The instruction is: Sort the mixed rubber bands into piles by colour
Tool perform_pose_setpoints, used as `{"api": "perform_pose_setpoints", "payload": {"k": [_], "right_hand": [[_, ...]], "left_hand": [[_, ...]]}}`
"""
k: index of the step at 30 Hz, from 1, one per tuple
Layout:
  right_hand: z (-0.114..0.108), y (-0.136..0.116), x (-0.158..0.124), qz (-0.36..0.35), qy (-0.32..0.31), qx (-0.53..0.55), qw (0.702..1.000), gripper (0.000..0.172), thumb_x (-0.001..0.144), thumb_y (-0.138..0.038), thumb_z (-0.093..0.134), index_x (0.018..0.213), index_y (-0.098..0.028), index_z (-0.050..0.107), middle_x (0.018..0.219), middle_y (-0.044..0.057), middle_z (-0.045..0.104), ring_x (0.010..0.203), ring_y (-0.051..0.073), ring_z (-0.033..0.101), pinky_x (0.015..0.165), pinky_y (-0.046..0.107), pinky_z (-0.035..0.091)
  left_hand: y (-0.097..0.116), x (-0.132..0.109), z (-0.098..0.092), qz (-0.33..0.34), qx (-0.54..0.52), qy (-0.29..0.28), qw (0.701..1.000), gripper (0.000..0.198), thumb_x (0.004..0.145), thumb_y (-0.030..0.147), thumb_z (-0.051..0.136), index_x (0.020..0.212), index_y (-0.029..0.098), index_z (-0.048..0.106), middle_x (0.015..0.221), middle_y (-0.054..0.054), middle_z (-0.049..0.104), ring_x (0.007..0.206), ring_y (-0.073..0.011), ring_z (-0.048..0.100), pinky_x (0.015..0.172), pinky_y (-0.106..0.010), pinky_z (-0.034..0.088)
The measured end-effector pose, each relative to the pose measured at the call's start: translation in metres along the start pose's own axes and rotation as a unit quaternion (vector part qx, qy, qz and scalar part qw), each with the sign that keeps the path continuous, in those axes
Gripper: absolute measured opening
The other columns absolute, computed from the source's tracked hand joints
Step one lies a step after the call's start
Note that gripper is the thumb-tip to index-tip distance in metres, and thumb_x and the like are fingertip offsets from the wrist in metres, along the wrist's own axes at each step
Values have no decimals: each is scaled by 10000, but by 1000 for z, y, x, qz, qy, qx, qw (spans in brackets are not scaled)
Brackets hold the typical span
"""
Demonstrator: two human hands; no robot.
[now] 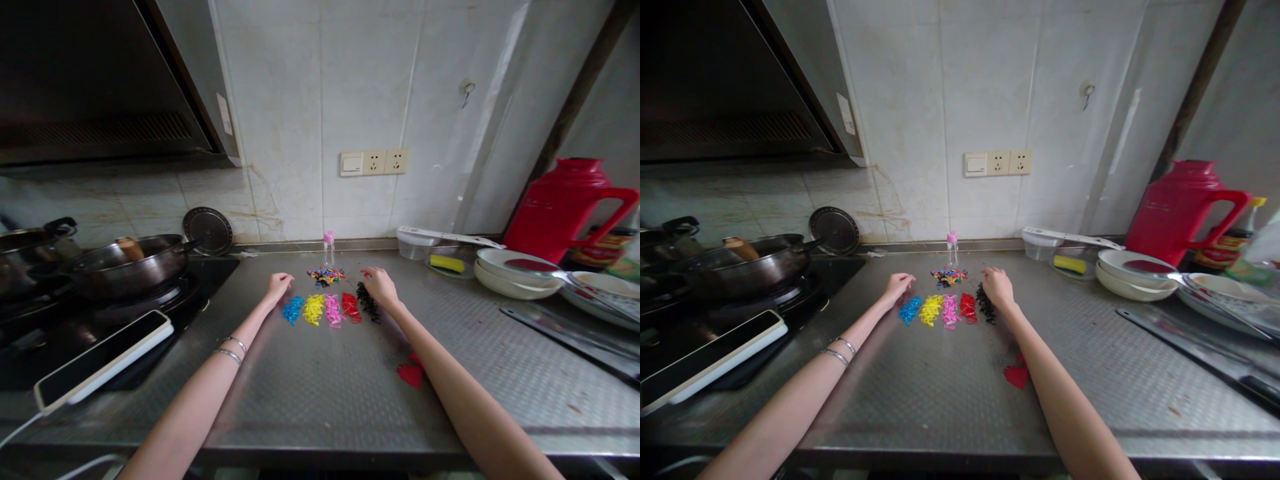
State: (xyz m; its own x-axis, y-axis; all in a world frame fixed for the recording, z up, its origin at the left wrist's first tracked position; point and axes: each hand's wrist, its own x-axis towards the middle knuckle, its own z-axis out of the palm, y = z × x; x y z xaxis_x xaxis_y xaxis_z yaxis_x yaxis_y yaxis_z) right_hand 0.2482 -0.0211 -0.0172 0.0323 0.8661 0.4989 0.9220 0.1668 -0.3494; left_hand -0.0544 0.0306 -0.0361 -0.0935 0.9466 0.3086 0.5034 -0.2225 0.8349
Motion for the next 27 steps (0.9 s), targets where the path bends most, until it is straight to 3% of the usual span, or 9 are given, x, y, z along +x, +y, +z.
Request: {"api": "perform_pose_setpoints", "payload": {"k": [8,14,19,27], "right_hand": [[1,-42,0,-108,-77,-46,990,304,783,-172,396,1020,-186,587,980,77,589,958,168,468,832,235,331],[18,-83,8,-207,-146,-36,967,317,773,-147,403,1014,-229,591,1015,57,595,979,179,481,814,261,358],[33,-98,21,-207,-166,-35,963,340,762,-137,418,1051,-225,573,1015,75,604,969,177,518,814,262,374],[42,-98,24,-214,-186,-26,959,370,738,-116,433,1073,-216,553,1006,64,616,945,172,546,785,239,396]], "left_hand": [[-5,-2,2,4,3,-6,1000,249,650,284,459,667,121,646,449,16,502,433,-88,429,453,-198,290],[-4,-3,2,2,10,-9,1000,249,656,280,455,679,117,641,455,12,508,426,-89,427,453,-198,293],[-6,-2,3,4,19,-10,1000,254,660,284,454,685,115,642,468,6,521,438,-94,442,453,-198,292],[-5,-3,3,12,18,-9,1000,261,663,296,449,665,123,644,468,5,527,453,-101,455,453,-201,297]]}}
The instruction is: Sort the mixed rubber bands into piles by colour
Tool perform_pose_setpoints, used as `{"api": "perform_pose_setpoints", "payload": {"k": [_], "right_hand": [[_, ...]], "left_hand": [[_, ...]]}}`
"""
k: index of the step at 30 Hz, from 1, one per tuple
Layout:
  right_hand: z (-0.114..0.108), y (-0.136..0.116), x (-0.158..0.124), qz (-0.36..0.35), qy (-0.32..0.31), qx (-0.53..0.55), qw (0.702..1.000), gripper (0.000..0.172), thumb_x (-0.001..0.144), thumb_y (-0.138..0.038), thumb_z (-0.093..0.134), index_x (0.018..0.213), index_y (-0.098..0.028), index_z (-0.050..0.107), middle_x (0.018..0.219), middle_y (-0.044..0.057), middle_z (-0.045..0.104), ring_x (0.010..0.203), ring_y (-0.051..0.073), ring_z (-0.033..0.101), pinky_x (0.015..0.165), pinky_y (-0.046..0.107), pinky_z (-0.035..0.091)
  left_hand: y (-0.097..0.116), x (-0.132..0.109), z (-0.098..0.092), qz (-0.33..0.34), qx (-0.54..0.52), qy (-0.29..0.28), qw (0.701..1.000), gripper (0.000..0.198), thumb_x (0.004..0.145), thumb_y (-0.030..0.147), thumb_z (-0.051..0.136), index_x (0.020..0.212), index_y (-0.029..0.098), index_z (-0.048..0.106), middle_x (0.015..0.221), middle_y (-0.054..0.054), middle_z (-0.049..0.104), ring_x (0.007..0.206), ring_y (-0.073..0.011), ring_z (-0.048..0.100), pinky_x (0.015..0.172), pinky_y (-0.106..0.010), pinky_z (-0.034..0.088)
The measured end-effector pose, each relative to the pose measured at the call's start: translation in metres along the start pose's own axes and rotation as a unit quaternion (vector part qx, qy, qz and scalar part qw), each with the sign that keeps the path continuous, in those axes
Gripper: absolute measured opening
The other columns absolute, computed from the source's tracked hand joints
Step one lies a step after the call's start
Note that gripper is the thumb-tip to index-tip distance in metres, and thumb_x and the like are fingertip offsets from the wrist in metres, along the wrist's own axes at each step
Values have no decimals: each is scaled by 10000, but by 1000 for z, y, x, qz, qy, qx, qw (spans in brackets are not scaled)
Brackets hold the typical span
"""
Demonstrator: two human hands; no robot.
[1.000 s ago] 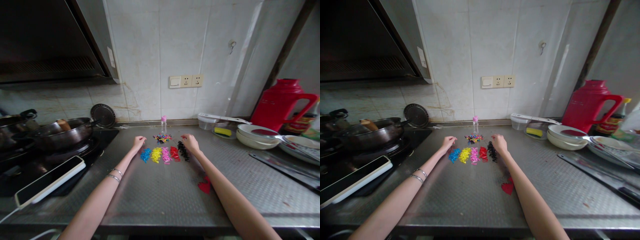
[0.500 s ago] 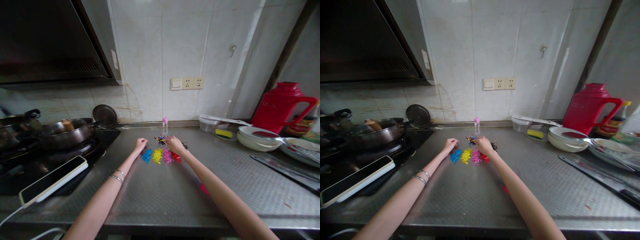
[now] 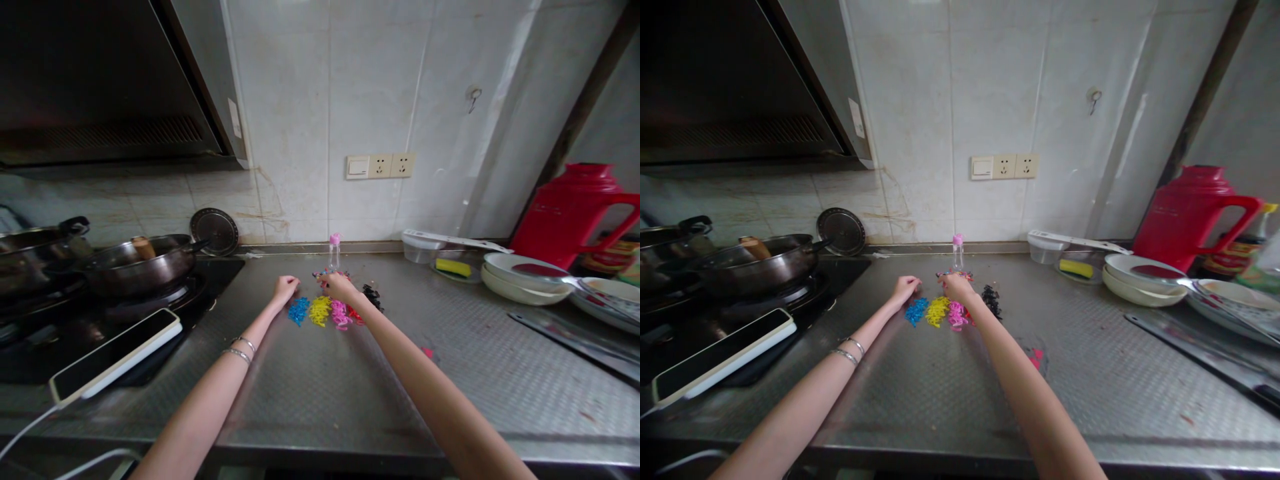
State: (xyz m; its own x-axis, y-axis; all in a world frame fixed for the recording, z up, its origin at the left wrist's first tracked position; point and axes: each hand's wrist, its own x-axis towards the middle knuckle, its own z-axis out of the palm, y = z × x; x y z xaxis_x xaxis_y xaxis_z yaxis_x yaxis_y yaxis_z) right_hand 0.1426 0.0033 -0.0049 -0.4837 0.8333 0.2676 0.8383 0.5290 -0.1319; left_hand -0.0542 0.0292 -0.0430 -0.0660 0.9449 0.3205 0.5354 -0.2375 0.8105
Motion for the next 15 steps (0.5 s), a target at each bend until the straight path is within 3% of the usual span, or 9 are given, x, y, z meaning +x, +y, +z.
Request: {"api": "perform_pose_setpoints", "payload": {"k": [15], "right_hand": [[1,-7,-1,-29,-28,-86,995,352,759,-61,404,1052,-195,546,1063,101,571,1031,174,487,852,265,367]], "left_hand": [[3,-1,-1,-4,-4,-1,1000,245,663,281,456,661,120,641,455,5,519,446,-99,451,459,-200,304]]}}
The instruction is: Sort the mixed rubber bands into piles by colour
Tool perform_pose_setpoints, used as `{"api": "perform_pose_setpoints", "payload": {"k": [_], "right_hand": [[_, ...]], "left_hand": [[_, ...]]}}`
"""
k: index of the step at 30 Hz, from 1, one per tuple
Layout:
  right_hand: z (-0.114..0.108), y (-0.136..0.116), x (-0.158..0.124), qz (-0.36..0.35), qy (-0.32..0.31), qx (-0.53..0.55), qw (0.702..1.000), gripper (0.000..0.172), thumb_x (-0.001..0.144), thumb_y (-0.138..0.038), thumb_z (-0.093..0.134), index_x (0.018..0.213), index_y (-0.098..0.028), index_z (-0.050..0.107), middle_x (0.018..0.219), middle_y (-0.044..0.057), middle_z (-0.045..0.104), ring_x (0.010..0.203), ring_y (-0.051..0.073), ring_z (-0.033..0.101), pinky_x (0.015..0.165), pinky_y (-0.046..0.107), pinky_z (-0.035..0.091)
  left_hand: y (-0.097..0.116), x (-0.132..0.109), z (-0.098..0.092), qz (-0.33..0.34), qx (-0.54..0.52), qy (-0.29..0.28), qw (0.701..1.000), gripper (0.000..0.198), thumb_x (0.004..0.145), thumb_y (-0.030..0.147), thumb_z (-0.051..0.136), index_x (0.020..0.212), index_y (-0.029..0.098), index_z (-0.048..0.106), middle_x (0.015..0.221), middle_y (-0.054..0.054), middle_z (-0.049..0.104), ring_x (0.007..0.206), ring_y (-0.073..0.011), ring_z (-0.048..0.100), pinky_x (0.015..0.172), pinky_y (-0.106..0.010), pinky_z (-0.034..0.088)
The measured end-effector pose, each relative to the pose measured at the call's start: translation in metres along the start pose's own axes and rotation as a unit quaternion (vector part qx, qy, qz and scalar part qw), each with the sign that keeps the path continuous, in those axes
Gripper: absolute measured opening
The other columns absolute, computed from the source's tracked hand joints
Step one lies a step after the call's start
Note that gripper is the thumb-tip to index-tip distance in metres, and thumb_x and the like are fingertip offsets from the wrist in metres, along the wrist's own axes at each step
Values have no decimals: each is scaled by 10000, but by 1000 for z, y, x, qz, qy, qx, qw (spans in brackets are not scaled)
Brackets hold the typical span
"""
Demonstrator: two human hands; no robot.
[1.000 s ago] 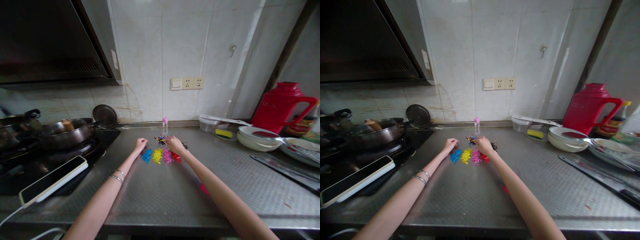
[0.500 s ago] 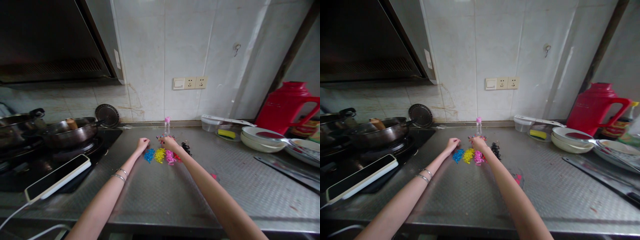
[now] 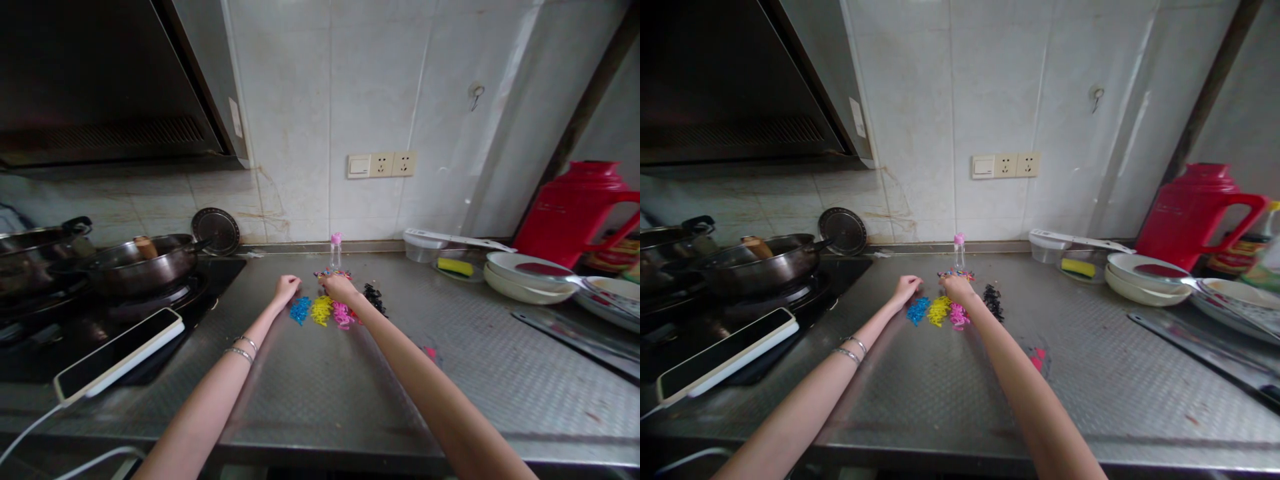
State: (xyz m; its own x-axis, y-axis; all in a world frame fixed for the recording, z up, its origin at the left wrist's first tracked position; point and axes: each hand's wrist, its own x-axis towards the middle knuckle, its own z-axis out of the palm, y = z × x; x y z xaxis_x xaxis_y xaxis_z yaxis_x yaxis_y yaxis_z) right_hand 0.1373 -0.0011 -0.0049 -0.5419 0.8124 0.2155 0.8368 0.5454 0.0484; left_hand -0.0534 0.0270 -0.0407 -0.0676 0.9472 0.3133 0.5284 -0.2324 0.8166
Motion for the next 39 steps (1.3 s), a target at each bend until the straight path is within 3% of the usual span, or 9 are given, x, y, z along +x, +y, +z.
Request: {"api": "perform_pose_setpoints", "payload": {"k": [6,10,19,30,39], "right_hand": [[-4,-2,-3,30,40,88,995,373,783,-129,391,1129,-200,512,1079,79,579,1012,162,509,842,239,370],[-11,-15,-8,-6,60,137,989,386,774,-137,394,1132,-204,522,1056,77,595,964,154,538,792,214,389],[-17,-50,-11,-78,29,213,973,353,694,-124,462,1000,-211,615,873,40,655,779,134,580,689,193,407],[-17,-52,-10,-114,64,253,958,351,668,-98,447,953,-188,631,856,34,654,761,123,572,705,197,405],[-9,-54,-9,-140,86,261,951,304,639,-64,450,859,-151,641,831,47,644,735,118,551,694,202,403]], "left_hand": [[1,0,0,3,1,3,1000,253,664,271,451,675,113,648,475,-7,545,468,-107,470,471,-203,314],[0,0,0,13,-4,-3,1000,253,658,267,449,665,114,649,498,-10,562,491,-113,487,477,-204,325],[-4,3,0,33,-4,-14,999,232,642,258,451,609,113,628,439,12,512,456,-102,462,460,-198,315],[-9,6,2,39,7,-10,999,209,631,249,469,603,114,626,512,-7,571,487,-105,474,479,-199,324],[-8,5,1,45,16,-9,999,238,655,276,456,588,117,620,473,-4,534,471,-100,455,461,-197,304]]}}
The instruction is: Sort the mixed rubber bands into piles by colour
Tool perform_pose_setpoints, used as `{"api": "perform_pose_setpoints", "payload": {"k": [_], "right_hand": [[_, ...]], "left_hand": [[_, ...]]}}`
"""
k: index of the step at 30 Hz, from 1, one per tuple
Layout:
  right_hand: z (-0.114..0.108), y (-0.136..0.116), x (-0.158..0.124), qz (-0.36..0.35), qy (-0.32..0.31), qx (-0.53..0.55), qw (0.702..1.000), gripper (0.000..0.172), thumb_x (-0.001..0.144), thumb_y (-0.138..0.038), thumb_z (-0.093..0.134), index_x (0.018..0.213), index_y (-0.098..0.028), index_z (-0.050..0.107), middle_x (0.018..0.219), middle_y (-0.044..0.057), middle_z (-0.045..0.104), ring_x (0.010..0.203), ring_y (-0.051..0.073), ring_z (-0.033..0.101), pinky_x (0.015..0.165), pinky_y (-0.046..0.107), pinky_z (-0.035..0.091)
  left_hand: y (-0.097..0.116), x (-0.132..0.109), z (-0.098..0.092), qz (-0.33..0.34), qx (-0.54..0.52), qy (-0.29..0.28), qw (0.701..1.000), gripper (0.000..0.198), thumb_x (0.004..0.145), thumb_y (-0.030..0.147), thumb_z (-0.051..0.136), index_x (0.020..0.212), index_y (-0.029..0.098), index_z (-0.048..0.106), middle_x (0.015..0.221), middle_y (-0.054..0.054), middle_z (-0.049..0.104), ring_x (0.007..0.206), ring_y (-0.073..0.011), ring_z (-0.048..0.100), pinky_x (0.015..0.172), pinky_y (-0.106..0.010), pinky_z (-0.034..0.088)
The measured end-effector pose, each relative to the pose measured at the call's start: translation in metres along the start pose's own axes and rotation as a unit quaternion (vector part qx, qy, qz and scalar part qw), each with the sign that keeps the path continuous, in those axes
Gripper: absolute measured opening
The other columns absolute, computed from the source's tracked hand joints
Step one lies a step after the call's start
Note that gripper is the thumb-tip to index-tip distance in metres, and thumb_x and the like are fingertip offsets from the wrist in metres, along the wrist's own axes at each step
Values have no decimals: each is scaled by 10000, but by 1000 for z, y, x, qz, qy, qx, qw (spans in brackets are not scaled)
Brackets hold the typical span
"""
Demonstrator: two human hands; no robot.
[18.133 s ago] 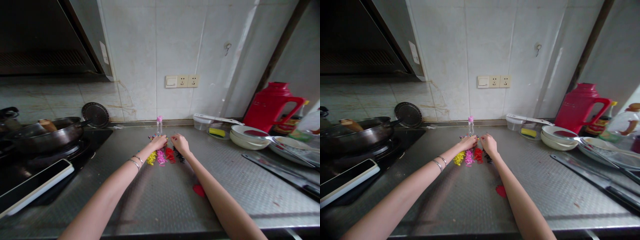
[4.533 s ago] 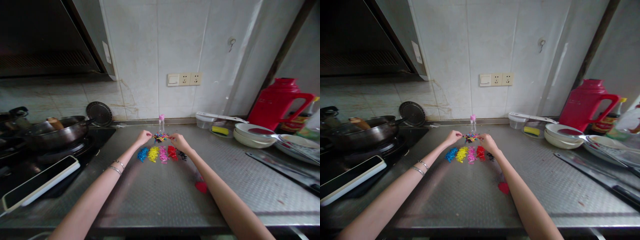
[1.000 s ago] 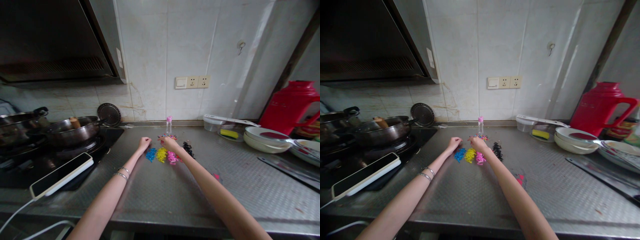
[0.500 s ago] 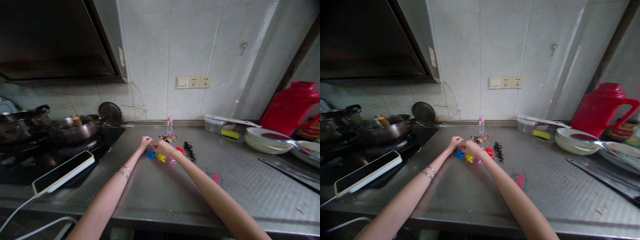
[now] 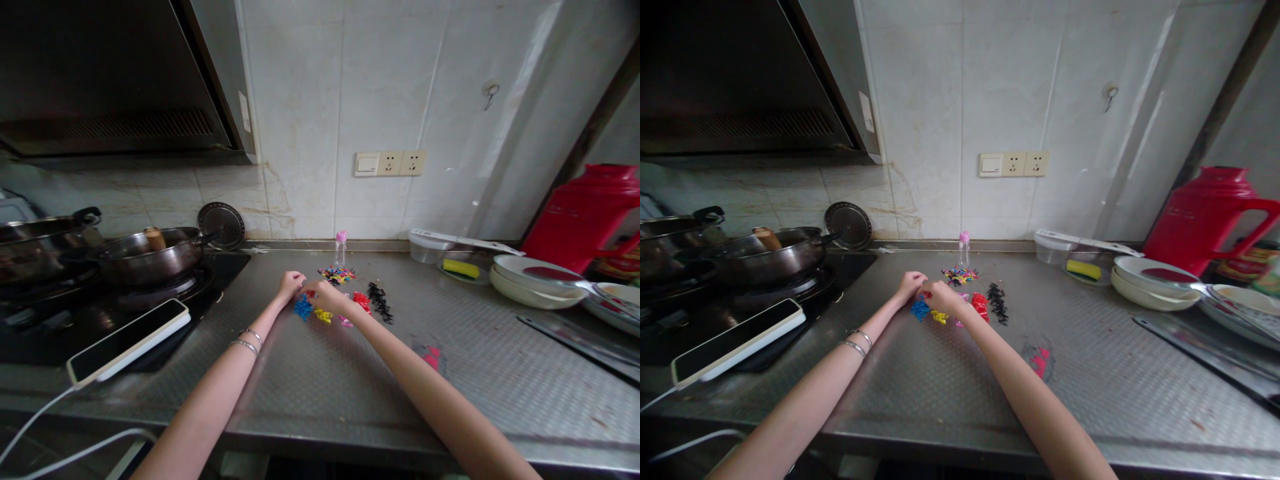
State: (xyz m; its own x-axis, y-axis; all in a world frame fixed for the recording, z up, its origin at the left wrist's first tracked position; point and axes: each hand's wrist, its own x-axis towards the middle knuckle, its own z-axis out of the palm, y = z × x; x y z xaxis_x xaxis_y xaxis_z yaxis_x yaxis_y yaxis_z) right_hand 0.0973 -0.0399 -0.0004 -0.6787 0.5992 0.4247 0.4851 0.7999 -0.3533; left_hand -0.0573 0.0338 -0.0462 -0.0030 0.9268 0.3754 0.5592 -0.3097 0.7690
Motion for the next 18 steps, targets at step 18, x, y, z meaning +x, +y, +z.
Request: {"api": "perform_pose_setpoints", "payload": {"k": [18], "right_hand": [[-7,2,-9,70,77,102,989,243,679,-130,489,825,-174,678,830,35,661,745,128,580,713,235,442]], "left_hand": [[9,-5,-2,-45,-27,-11,999,222,658,259,467,637,115,635,463,8,523,444,-94,458,448,-195,319]]}}
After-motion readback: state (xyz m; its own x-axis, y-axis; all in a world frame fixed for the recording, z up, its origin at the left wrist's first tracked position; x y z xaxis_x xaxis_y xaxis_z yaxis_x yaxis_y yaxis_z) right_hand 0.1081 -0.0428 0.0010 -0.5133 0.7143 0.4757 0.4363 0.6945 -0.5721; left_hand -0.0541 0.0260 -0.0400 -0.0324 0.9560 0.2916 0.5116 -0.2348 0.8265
